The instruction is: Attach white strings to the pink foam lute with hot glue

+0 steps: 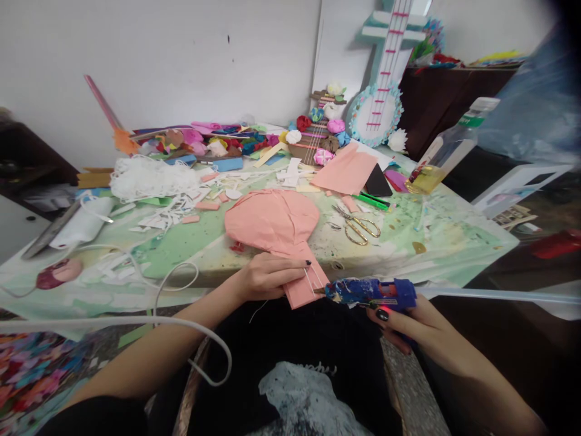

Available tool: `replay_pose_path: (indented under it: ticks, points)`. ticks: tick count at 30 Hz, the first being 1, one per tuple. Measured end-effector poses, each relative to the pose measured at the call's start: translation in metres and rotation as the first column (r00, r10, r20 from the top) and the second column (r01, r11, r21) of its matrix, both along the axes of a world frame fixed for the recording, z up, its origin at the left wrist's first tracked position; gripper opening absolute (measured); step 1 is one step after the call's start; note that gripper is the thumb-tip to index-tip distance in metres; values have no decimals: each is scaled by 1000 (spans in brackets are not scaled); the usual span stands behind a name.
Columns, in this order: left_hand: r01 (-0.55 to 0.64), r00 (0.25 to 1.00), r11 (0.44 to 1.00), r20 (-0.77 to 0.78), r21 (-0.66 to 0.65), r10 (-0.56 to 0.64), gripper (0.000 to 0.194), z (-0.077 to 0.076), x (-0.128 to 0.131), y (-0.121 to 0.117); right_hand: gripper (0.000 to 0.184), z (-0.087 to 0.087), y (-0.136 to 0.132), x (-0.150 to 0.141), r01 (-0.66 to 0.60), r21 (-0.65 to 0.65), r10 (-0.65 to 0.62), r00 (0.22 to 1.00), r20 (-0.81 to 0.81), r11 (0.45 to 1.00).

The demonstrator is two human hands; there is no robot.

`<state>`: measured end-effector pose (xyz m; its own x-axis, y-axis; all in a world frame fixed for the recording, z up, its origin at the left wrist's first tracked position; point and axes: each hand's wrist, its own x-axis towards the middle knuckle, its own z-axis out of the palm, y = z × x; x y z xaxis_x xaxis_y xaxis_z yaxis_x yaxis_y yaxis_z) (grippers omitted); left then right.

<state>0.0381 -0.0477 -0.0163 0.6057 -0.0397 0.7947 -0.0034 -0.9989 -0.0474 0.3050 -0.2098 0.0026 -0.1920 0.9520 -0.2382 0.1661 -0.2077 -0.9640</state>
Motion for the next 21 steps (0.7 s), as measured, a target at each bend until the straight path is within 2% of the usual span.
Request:
replay_pose_path:
  ticks: [21]
  points:
    - [10,1000,1000,-5,-5,-10,15,-1,2,1,43,-1,-10,5,1,12,-2,998,60,1000]
